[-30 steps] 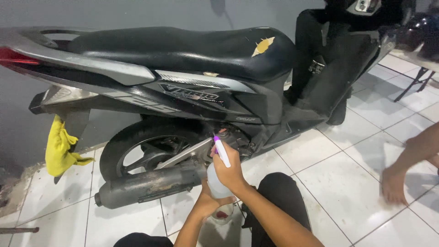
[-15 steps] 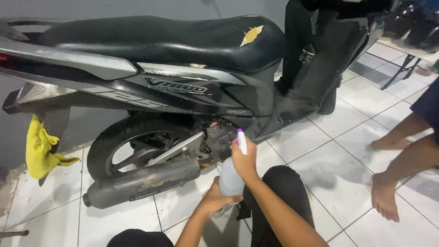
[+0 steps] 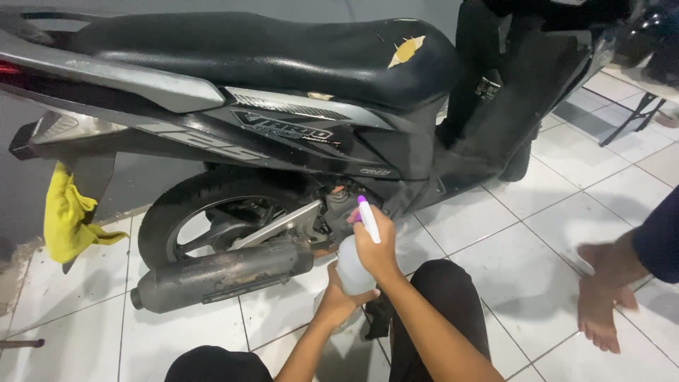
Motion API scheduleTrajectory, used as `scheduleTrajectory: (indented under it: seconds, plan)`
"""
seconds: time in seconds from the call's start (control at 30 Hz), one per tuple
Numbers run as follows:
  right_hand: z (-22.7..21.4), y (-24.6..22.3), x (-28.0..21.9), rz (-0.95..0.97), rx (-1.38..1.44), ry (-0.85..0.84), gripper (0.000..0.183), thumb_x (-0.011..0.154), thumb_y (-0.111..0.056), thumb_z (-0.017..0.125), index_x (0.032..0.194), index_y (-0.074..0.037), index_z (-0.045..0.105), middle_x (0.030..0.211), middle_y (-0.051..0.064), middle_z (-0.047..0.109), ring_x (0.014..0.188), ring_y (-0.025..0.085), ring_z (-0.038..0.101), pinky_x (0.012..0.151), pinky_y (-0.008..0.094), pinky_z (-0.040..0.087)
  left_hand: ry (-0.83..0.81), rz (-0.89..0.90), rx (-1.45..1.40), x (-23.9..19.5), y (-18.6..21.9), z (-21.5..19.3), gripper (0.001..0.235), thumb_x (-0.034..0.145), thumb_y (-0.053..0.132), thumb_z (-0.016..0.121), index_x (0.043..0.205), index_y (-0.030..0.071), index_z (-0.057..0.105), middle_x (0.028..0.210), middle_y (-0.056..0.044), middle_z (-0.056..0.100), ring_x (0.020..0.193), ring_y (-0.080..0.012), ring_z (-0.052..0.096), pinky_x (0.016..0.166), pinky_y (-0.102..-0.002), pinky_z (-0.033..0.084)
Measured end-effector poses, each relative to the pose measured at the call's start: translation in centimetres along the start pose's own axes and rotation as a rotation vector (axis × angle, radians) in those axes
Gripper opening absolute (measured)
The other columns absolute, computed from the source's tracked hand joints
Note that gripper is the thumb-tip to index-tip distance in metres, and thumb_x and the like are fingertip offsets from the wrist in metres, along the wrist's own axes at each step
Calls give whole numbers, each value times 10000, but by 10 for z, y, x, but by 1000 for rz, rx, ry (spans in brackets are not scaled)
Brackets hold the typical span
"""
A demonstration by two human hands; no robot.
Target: The person sprays a cleaning solution onto the rear side of a motorcycle and then uses a pink sponge to scrub the body panels and exhaust area. The person dips the sponge into a bucket of water to rinse it before continuing to wipe the motorcycle's surface.
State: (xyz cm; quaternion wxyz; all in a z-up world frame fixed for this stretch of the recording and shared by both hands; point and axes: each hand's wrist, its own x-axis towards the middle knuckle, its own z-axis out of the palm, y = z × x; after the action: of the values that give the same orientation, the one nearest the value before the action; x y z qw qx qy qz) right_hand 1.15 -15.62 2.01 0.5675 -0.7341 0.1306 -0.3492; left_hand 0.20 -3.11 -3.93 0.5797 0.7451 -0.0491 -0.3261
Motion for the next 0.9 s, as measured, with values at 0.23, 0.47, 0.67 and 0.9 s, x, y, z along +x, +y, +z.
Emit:
scheduleTrajectory:
  seconds: [0.23, 0.47, 0.67, 0.9]
  plan:
    - [15, -9, 1, -79, 92, 9, 159, 806, -34, 491, 769, -97, 632, 712, 4, 634, 629, 127, 527, 583, 304, 402, 45, 157, -86, 10, -11, -12, 1050, 648, 273, 925, 1465, 215, 268, 1403, -31, 495, 1282, -188, 505, 939, -329, 520]
    - [23, 10, 3, 48, 14, -42, 177, 791, -36, 515, 803, -114, 672, 772, 15, 684, 698, 163, 596, 662, 323, 455, 37, -5, -3, 5, -9, -13, 1129, 616, 334, 934, 1508, 202, 254, 1443, -30, 539, 1318, -219, 524, 978, -369, 513]
    - [4, 7, 5, 1, 22, 75, 161, 808, -54, 505, 752, -104, 647, 734, 25, 672, 697, 184, 606, 668, 350, 460, -3, 7, 62, -4, 9, -9, 1136, 616, 355, 916, 1542, 231, 271, 1505, -16, 499, 1362, -232, 510, 1009, -401, 509]
    - [0, -20, 2, -165, 76, -35, 160, 811, -30, 497, 810, -96, 642, 783, 4, 642, 748, 150, 592, 717, 309, 460, 29, 174, -31, 10, -3, -7, 1095, 660, 311, 911, 1512, 237, 226, 1455, -39, 493, 1302, -221, 510, 960, -373, 521]
